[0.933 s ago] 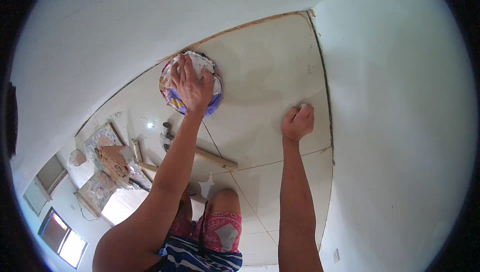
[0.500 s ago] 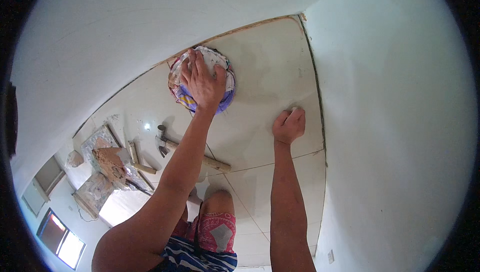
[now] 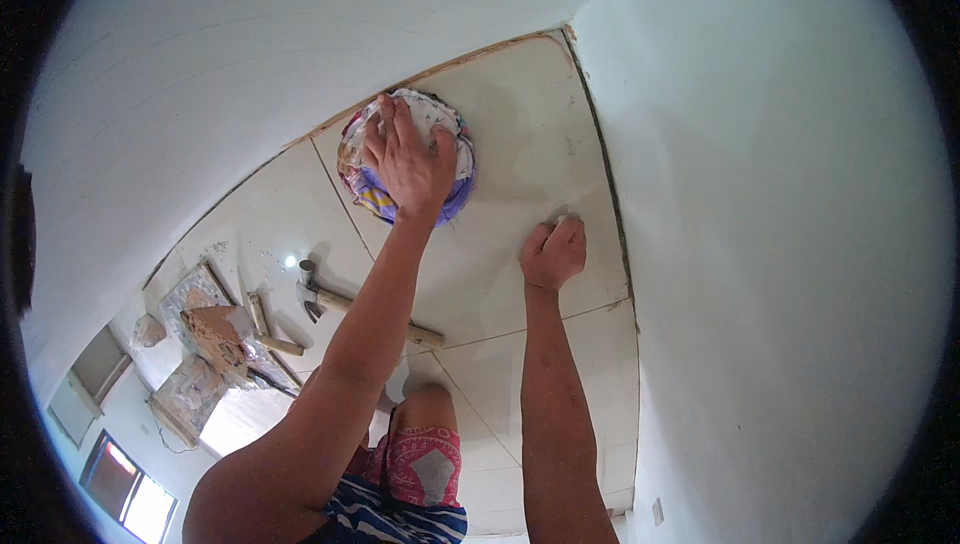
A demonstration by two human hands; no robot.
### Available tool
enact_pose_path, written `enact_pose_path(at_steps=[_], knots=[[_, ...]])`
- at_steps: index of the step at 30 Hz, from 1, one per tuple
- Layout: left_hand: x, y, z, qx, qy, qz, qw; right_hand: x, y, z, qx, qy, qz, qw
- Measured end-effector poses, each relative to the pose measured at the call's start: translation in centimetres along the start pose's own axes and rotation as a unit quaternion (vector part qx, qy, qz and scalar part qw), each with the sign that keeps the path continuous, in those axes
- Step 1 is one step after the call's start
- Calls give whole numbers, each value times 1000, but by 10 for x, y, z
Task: Repairing and sealing gaps in floor tiles using putty, a brush, and a cloth.
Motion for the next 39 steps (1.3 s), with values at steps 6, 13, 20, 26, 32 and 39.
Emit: enact_pose_path(at_steps=[6,13,20,26,32,39], knots=[[-16,0,8,3,-18,13,1000,6,-8,7,3,6,20,1000],[-28,-6,26,15,-49,30,998,12,-28,29,18,8,27,999],[-30,-10,44,12,-60,54,997,20,-48,46,24,20,26,999],[-30,-10,41,-9,-91,49,995,20,-49,48,30,24,22,999],[-38,-12,43,-22,-87,41,995,24,-46,42,11,21,12,1000],[-44,-11,57,-48,-133,42,989,30,-56,52,4,23,7,1000]])
Point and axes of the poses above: each hand's wrist, its own y-axis towards the middle knuckle, its own z-axis out of the palm, x = y × z, the point moved 7 cm from there along y, towards the middle knuckle, and after that the axes turned 6 degrees about y, right-handed, at the moved point
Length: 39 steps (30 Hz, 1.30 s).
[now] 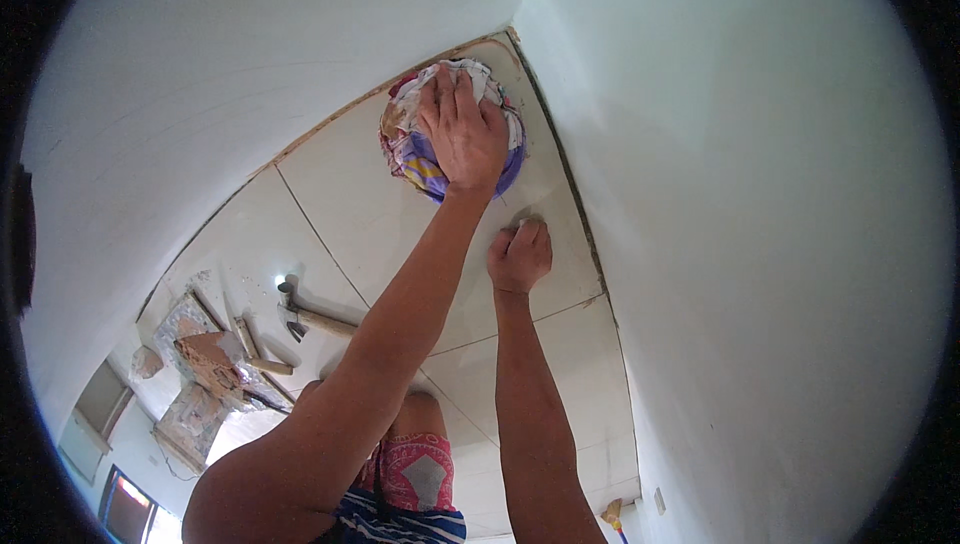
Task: Repairing and sealing gaps in floor tiles using putty, a brush, and a cloth.
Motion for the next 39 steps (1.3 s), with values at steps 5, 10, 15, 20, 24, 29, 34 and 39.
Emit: enact_pose_path(at_steps=[5,10,15,20,24,29,34,39], knots=[[4,-2,6,1,-15,-15,1000,1,-10,7,10,-10,11,1000],[5,-3,11,-4,-29,-5,1000,3,-18,14,4,-5,5,1000],[7,-7,15,10,-90,1,996,2,-23,17,8,-1,3,1000],[8,-8,15,-15,-136,0,991,2,-27,23,20,4,8,1000],[9,-7,19,-16,-142,1,990,6,-30,25,19,-1,7,1000],[8,-3,26,9,-124,1,992,7,-31,25,11,5,-3,1000],[4,-2,27,27,-117,-16,993,5,-32,25,10,1,-8,1000],[3,1,30,31,-113,-21,993,2,-31,26,17,4,7,1000]])
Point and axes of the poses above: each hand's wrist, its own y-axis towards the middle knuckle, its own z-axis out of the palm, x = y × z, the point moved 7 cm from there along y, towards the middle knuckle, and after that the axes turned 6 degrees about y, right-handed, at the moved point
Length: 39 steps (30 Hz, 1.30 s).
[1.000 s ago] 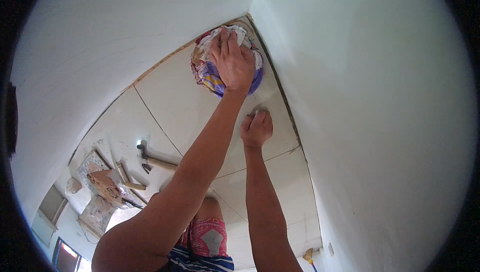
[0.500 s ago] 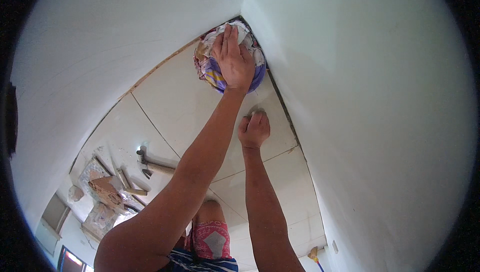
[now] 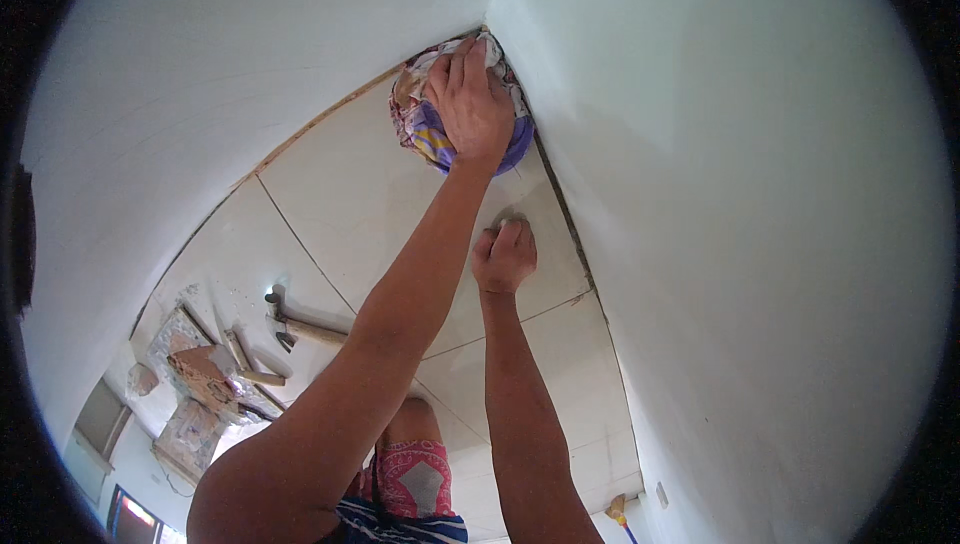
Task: Repairing and sealing gaps in floor tiles using putty, a brush, and a cloth.
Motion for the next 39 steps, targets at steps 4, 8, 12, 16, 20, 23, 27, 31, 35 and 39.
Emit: enact_pose_path(at_steps=[4,8,12,16,20,23,27,31,35,39], knots=[[-2,1,2,-5,5,8,1000,-1,0,-1,-10,-3,-7,1000],[-2,1,4,10,19,19,1000,0,1,-2,-14,-11,-7,1000],[-3,2,0,26,18,42,999,-1,5,-5,-11,-2,10,1000],[-12,-16,-12,104,-38,73,991,-10,7,-4,-11,-8,6,1000],[-9,-37,-26,224,-210,-2,952,-7,10,-9,-14,-10,-4,1000],[-7,-44,-36,350,-468,-187,790,-14,14,-14,-30,-13,-9,999],[21,-18,-65,280,-591,-226,722,-9,19,-14,-15,6,14,1000],[52,-1,-84,132,-179,-46,974,-11,24,-18,-32,5,12,999],[6,-20,-91,59,-46,80,994,-14,27,-25,-30,0,8,1000],[-8,-54,-61,122,45,192,973,-10,27,-20,-12,16,19,1000]])
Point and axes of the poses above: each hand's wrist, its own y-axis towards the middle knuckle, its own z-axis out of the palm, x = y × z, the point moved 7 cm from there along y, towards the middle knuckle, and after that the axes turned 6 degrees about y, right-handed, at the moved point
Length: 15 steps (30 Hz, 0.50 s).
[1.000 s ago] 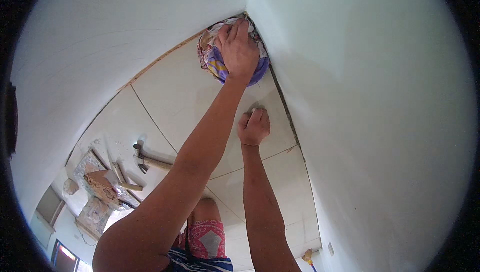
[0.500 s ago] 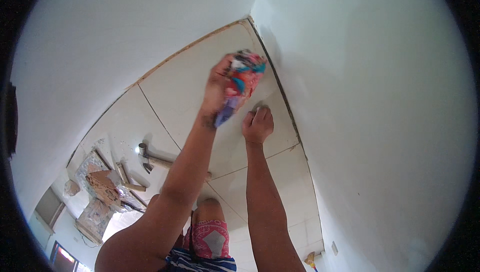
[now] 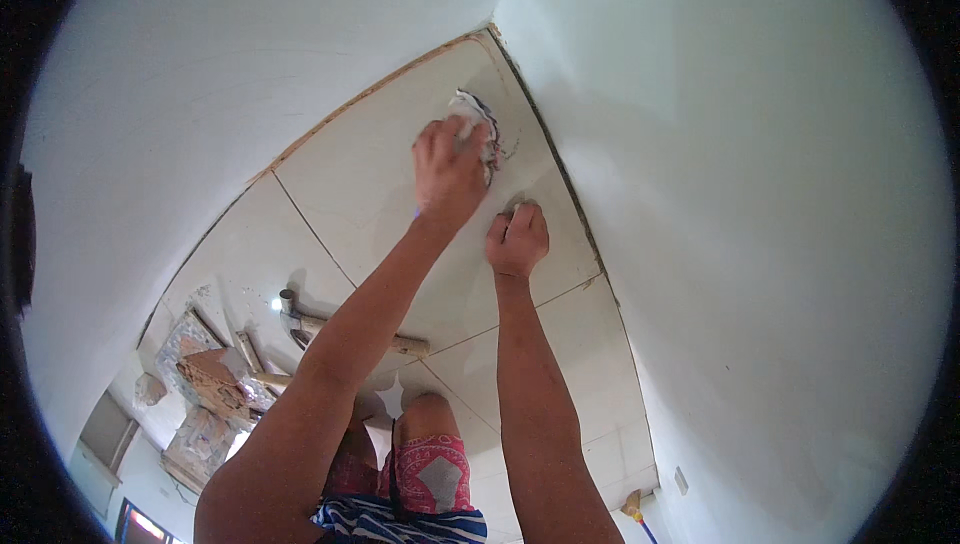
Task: Repairing and sealing gaps in floor tiles using putty, a brush, and a cloth.
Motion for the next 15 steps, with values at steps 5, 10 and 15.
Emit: enact_pose_path(at_steps=[5,10,15], knots=[[-16,8,2,62,3,10,998,-8,4,-7,-1,-20,-1,1000],[-9,7,7,106,12,9,994,-5,7,-9,11,-23,5,1000],[2,37,17,74,-34,35,996,-6,12,-14,-8,-18,-12,1000]])
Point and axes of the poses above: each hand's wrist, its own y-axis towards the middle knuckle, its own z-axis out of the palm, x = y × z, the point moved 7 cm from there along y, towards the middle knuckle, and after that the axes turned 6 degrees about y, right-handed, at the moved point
